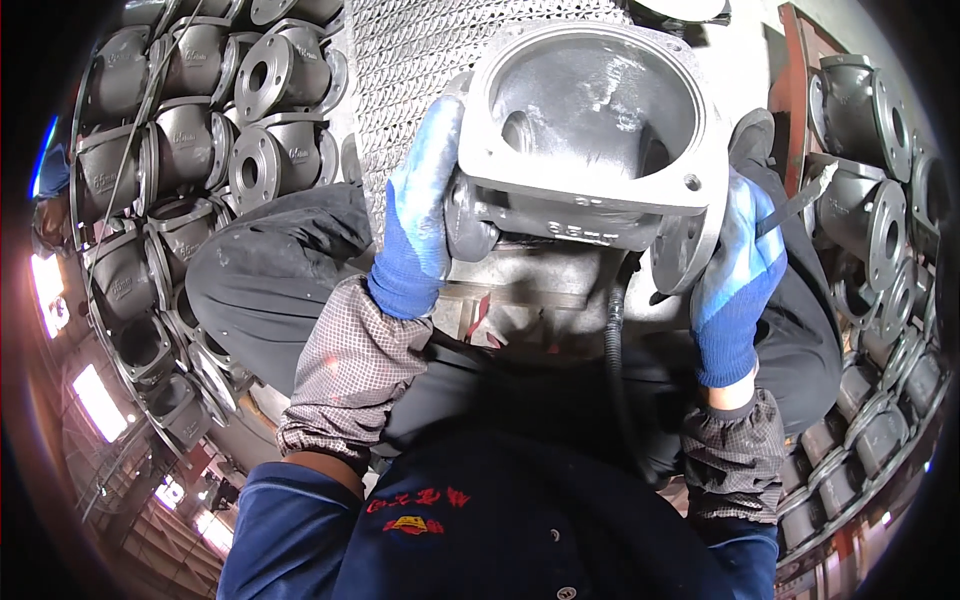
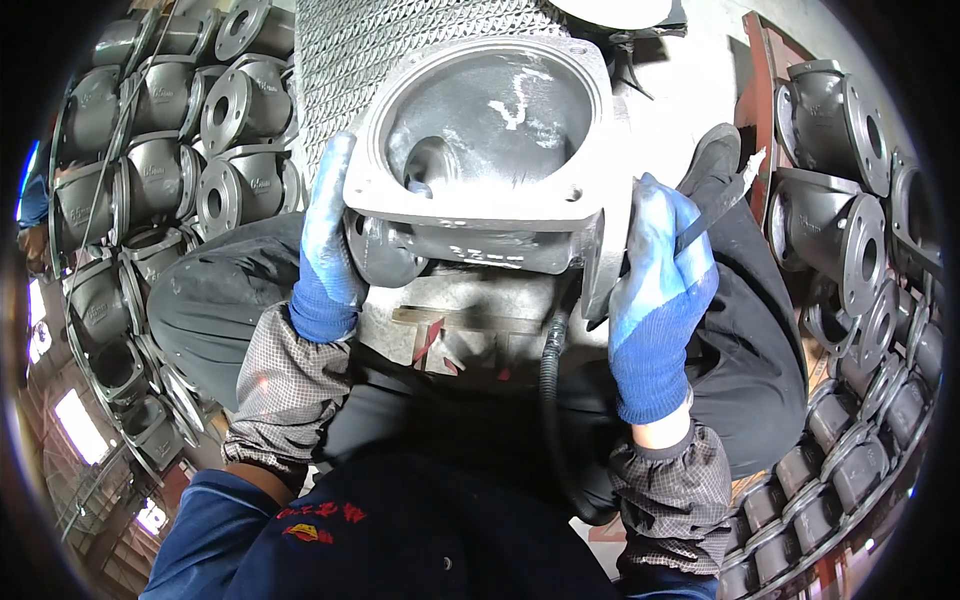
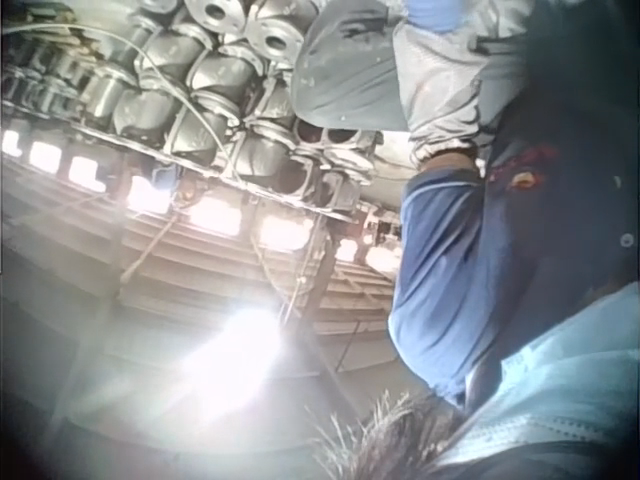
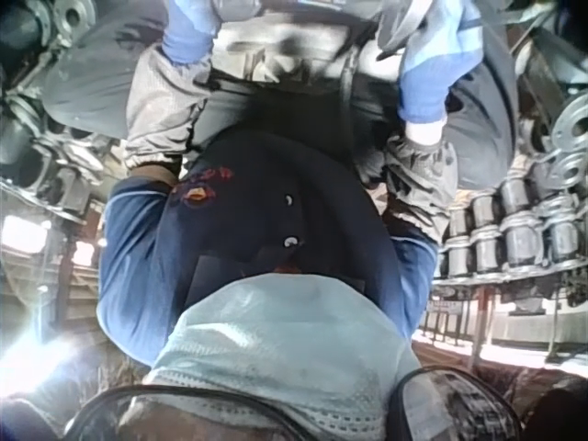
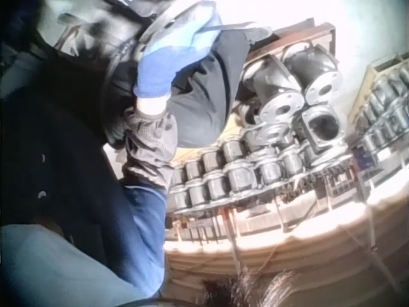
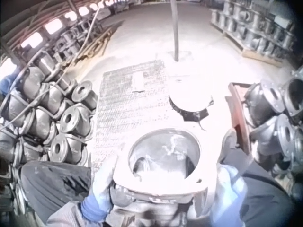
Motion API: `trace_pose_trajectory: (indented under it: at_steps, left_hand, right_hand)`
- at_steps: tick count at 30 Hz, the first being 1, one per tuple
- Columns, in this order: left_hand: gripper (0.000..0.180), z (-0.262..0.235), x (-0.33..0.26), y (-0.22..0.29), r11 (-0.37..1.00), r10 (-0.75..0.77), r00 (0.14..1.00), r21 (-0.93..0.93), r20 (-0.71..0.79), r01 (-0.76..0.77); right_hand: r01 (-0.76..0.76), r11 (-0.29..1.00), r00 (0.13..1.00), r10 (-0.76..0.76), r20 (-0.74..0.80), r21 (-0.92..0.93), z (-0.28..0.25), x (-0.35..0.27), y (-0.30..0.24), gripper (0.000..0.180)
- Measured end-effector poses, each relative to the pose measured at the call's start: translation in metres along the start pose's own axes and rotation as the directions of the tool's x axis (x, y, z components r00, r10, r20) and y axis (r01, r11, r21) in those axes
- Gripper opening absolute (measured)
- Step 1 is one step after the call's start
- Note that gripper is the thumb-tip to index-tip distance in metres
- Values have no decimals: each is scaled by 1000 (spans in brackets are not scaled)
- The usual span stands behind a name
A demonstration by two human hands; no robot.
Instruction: The person uses a handheld grinding tool to smooth the outer surfaces, edges, and internal holes of a metal flange part while holding and rotating the object by hand.
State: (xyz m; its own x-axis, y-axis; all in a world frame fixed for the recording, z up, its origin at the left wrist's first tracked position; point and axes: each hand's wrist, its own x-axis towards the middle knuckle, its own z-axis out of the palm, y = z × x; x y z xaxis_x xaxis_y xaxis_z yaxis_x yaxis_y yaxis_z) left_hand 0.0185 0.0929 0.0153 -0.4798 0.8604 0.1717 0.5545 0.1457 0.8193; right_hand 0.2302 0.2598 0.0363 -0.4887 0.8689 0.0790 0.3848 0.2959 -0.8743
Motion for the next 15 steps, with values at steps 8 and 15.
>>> trace_pose_trajectory:
  at_steps: [8,15]
  left_hand:
    - [44,-12,-7,-6,992,-94,995,-86,-28,91]
    - [26,-58,-15,-15,987,128,988,108,-85,-118]
  right_hand:
    - [-46,986,995,59,-79,161,30,2,-2,23]
    - [-246,879,969,217,117,408,71,-20,-22,22]
